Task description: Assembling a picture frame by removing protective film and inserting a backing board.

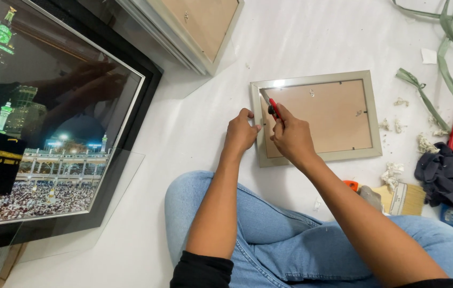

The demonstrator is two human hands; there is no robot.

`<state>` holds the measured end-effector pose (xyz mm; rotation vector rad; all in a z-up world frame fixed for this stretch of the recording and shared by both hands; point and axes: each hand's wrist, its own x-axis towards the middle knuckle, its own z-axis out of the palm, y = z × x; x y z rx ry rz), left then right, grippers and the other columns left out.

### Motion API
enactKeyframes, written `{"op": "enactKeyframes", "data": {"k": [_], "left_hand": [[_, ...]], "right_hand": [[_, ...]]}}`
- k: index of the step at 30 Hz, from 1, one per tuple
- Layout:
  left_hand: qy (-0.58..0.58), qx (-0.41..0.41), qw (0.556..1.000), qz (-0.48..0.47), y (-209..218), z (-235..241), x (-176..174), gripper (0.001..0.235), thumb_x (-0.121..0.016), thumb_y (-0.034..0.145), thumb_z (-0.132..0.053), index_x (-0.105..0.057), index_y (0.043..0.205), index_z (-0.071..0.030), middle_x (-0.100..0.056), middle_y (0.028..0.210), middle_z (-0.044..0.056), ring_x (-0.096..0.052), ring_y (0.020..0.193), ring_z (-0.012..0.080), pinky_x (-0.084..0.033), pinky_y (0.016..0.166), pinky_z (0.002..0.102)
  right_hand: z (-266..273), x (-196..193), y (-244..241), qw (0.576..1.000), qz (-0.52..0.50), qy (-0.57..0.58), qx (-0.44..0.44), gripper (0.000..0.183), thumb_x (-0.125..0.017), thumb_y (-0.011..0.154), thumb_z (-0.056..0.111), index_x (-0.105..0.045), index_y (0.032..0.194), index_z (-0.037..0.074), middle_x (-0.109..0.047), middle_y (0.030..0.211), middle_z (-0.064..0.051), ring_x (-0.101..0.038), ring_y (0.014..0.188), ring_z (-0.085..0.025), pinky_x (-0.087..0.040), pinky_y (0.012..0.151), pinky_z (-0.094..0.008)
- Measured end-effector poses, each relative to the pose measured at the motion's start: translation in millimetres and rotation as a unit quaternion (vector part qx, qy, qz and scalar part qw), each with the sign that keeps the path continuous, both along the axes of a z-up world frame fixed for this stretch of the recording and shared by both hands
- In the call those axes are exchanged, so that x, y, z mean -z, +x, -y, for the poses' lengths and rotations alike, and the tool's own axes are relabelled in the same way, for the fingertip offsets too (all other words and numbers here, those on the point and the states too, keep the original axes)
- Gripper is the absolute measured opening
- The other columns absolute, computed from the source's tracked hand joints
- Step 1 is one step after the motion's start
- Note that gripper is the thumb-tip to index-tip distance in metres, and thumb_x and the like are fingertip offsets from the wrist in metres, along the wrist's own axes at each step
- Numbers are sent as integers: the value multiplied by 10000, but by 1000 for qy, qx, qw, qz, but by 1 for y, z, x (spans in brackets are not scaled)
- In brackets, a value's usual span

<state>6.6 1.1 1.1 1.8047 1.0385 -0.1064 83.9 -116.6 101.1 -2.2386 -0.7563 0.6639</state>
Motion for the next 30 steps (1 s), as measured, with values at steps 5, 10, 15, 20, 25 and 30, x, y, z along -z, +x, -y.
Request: {"op": "enactKeyframes", "data": {"k": [5, 10, 15, 20, 25, 30], "left_hand": [[4, 9, 1000, 12, -2, 0, -5, 381, -726, 902, -172, -587, 1233, -47, -689, 1190, 287, -667, 1153, 471, -569, 926, 546], [11, 11, 1000, 7, -4, 2, -6, 364, -712, 907, -154, -584, 1234, -57, -681, 1215, 293, -652, 1173, 479, -557, 958, 559], [21, 16, 1000, 17, -2, 3, 2, 365, -718, 897, -156, -581, 1224, -69, -677, 1232, 288, -651, 1177, 476, -557, 959, 555], [18, -2, 999, 33, -2, 4, 8, 337, -695, 904, -122, -589, 1217, -54, -677, 1226, 301, -657, 1164, 481, -566, 933, 563], [16, 3, 999, 35, -4, 4, -4, 347, -705, 905, -139, -585, 1216, -44, -671, 1244, 305, -646, 1182, 489, -551, 956, 571], [10, -5, 999, 40, -4, 4, 4, 349, -711, 905, -143, -588, 1216, -45, -679, 1238, 294, -653, 1186, 468, -557, 961, 551]], "right_hand": [[-3, 22, -8, 991, 91, -86, -50, 543, -466, 942, 134, -560, 1461, 6, -725, 960, -352, -714, 951, -508, -560, 815, -578], [-9, 34, -12, 988, 117, -88, -53, 540, -464, 934, 127, -561, 1448, -11, -713, 923, -375, -706, 908, -544, -552, 777, -607], [-12, 42, -4, 986, 128, -91, -57, 533, -471, 912, 125, -596, 1416, 7, -723, 903, -351, -711, 886, -538, -566, 753, -601], [-15, 39, -6, 988, 116, -90, -43, 515, -488, 911, 109, -612, 1401, 11, -724, 921, -343, -712, 894, -528, -573, 746, -596], [-5, 1, -17, 990, 59, -116, -52, 519, -497, 906, 104, -608, 1397, -21, -723, 900, -339, -725, 847, -503, -575, 720, -563], [17, -26, -31, 985, -3, -161, -56, 515, -498, 894, 101, -617, 1384, -1, -747, 781, -240, -749, 575, -306, -626, 578, -404]]}}
